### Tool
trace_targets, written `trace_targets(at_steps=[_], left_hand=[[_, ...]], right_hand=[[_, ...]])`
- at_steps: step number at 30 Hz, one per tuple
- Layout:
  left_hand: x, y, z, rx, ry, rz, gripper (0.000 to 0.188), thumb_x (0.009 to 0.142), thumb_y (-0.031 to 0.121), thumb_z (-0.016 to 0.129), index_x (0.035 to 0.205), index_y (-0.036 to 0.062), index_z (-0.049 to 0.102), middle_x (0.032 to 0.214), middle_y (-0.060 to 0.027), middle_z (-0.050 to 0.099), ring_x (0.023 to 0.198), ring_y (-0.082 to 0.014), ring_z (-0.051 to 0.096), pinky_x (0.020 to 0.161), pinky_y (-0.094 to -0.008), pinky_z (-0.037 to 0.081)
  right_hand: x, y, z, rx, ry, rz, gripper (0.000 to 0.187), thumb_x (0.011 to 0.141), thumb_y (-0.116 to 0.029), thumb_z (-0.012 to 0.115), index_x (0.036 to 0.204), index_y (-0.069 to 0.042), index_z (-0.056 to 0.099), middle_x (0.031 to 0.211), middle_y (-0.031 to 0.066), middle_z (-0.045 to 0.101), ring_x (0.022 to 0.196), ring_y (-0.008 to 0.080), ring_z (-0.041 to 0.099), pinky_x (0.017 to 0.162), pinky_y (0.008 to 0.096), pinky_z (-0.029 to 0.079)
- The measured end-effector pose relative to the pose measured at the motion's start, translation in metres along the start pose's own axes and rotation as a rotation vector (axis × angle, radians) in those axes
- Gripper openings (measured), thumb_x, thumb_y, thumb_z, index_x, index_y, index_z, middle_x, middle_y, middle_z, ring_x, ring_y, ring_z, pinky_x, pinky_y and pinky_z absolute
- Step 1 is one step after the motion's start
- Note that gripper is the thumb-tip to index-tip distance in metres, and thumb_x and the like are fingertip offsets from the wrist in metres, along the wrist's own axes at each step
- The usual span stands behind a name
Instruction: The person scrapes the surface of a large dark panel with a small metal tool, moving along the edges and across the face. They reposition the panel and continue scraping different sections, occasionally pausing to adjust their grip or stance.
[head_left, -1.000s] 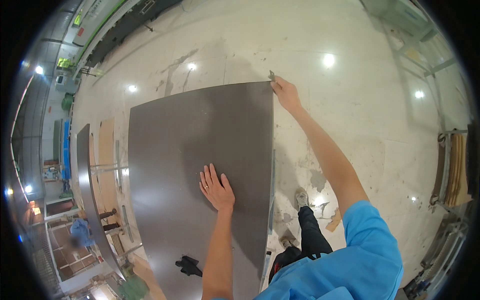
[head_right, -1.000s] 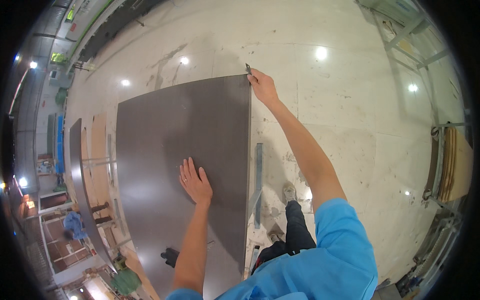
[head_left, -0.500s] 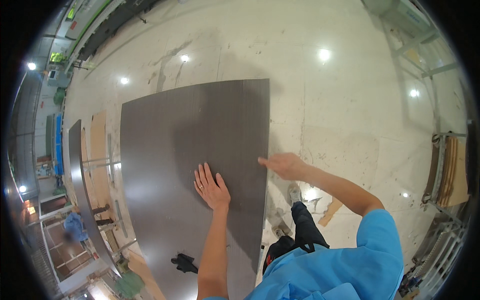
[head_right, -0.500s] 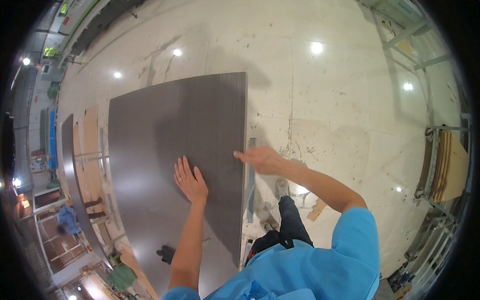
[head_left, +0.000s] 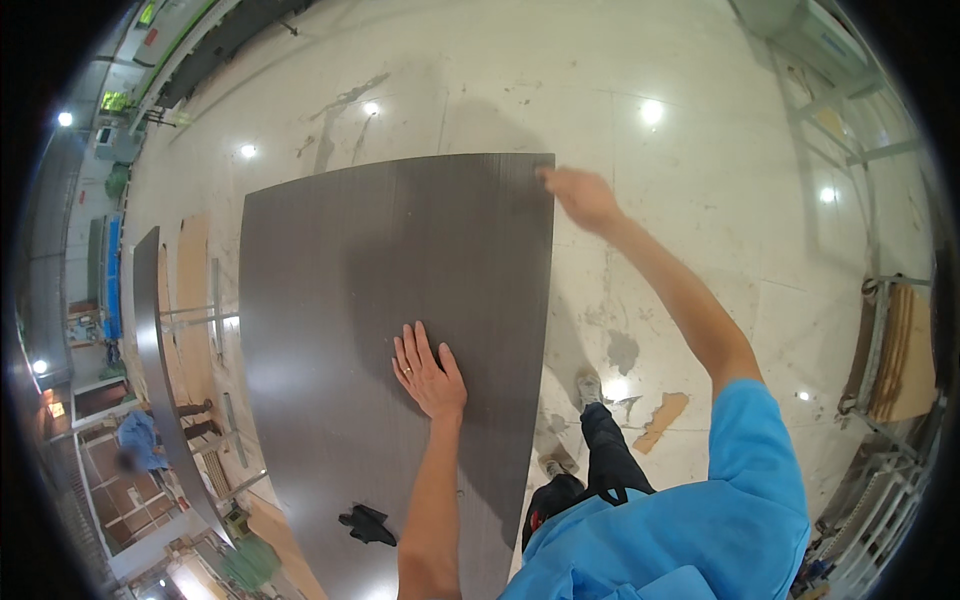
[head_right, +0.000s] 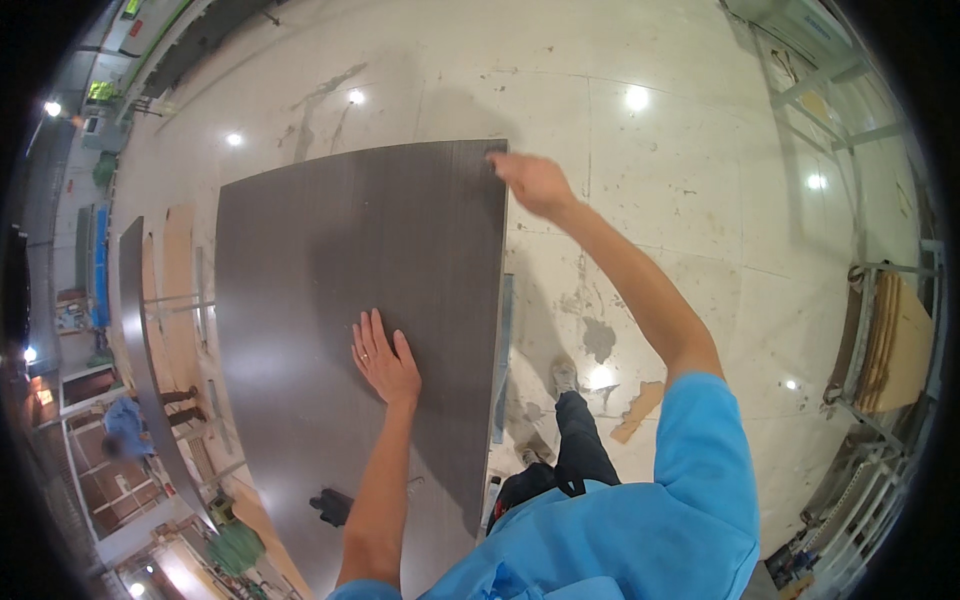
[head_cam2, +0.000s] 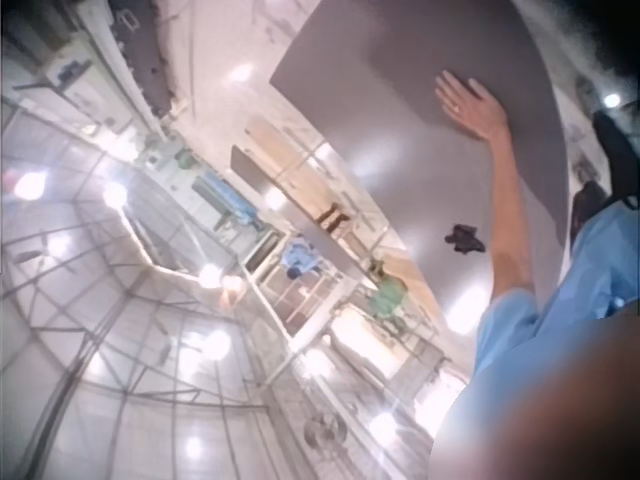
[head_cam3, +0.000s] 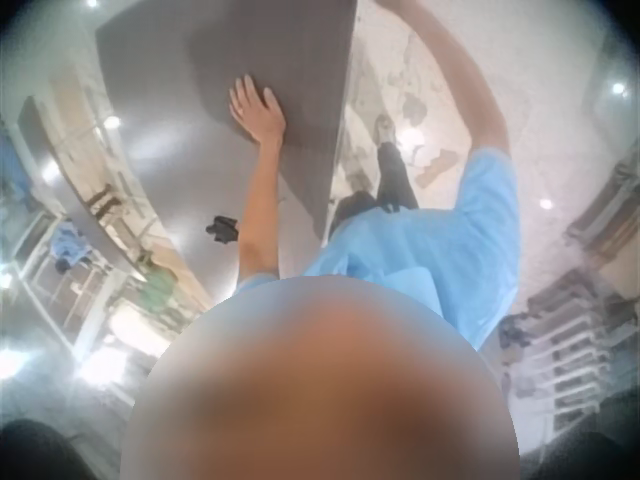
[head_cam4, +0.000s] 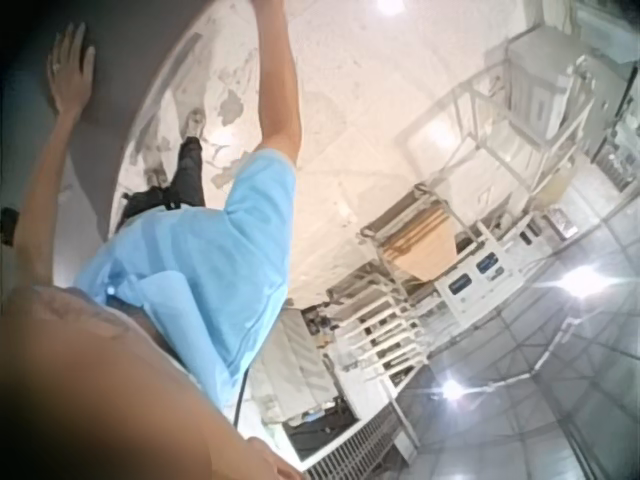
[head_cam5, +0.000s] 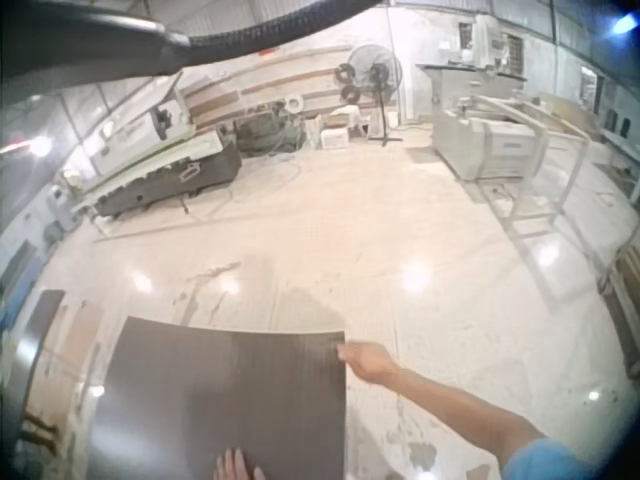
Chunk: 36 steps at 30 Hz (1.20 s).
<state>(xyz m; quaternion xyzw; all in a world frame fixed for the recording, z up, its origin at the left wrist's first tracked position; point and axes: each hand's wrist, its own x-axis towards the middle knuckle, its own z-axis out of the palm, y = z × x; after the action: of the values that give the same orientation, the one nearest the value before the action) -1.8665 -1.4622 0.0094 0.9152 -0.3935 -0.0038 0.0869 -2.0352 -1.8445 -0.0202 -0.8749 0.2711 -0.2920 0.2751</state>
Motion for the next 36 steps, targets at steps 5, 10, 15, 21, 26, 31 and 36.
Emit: trace_targets(at_steps=[5,10,15,21,26,31,36], left_hand=[[0.0,0.0,-0.002,0.007,-0.006,0.011,0.059,0.114,0.039,0.045,0.167,0.0144,0.043,0.174,-0.0101,0.041,0.163,-0.0345,0.03,0.134,-0.0545,0.019],[0.003,0.002,-0.003,0.005,-0.012,0.013,0.06,0.113,0.039,0.045,0.167,0.0131,0.043,0.173,-0.0117,0.041,0.163,-0.0351,0.031,0.133,-0.0555,0.02],[0.001,0.003,-0.004,0.041,-0.043,-0.015,0.059,0.114,0.038,0.045,0.167,0.0132,0.043,0.173,-0.011,0.041,0.162,-0.0355,0.032,0.133,-0.0548,0.021],[0.001,0.001,-0.001,0.006,0.007,0.01,0.059,0.113,0.038,0.047,0.167,0.0132,0.044,0.172,-0.0117,0.043,0.162,-0.0356,0.032,0.132,-0.0568,0.021],[0.0,0.0,0.001,0.003,0.017,0.017,0.059,0.113,0.038,0.046,0.166,0.0131,0.044,0.172,-0.0118,0.043,0.162,-0.0359,0.032,0.132,-0.0571,0.021],[0.002,0.002,-0.002,0.005,0.006,0.016,0.059,0.113,0.039,0.046,0.167,0.0132,0.044,0.172,-0.0117,0.042,0.162,-0.0356,0.032,0.133,-0.0565,0.02],[0.003,0.002,-0.003,-0.004,-0.015,-0.012,0.059,0.114,0.039,0.046,0.167,0.0145,0.043,0.173,-0.0108,0.042,0.163,-0.0347,0.032,0.134,-0.0553,0.019]], right_hand=[[-0.088,-0.064,-0.007,-0.18,-0.88,-0.049,0.048,0.11,-0.015,0.054,0.158,-0.021,0.054,0.134,0.0031,0.075,0.12,0.026,0.071,0.095,0.0428,0.062],[-0.023,-0.006,-0.003,-0.118,-0.02,0.121,0.029,0.11,-0.021,0.059,0.135,-0.015,0.072,0.115,0.0116,0.079,0.099,0.0354,0.075,0.086,0.0458,0.062],[0.043,0.033,-0.018,0.004,-0.103,0.426,0.025,0.11,-0.024,0.062,0.12,-0.005,0.074,0.112,0.0137,0.077,0.096,0.0385,0.072,0.083,0.0459,0.059],[0.015,0.016,-0.006,0.135,0.075,0.241,0.028,0.109,-0.021,0.063,0.129,-0.007,0.075,0.109,0.0098,0.079,0.094,0.0338,0.074,0.083,0.0442,0.06],[-0.089,-0.03,0.022,-0.051,-0.052,-0.07,0.033,0.103,-0.011,0.066,0.135,-0.011,0.073,0.106,0.0093,0.079,0.093,0.0286,0.075,0.078,0.0412,0.062],[-0.206,-0.133,0.02,-0.012,-0.667,-0.181,0.061,0.096,-0.004,0.066,0.155,-0.015,0.055,0.096,0.0075,0.069,0.094,0.029,0.073,0.07,0.0403,0.061],[-0.108,-0.077,0.006,-0.246,-0.541,0.036,0.04,0.109,-0.02,0.056,0.148,-0.02,0.065,0.14,0.0047,0.074,0.121,0.025,0.074,0.091,0.0404,0.064]])
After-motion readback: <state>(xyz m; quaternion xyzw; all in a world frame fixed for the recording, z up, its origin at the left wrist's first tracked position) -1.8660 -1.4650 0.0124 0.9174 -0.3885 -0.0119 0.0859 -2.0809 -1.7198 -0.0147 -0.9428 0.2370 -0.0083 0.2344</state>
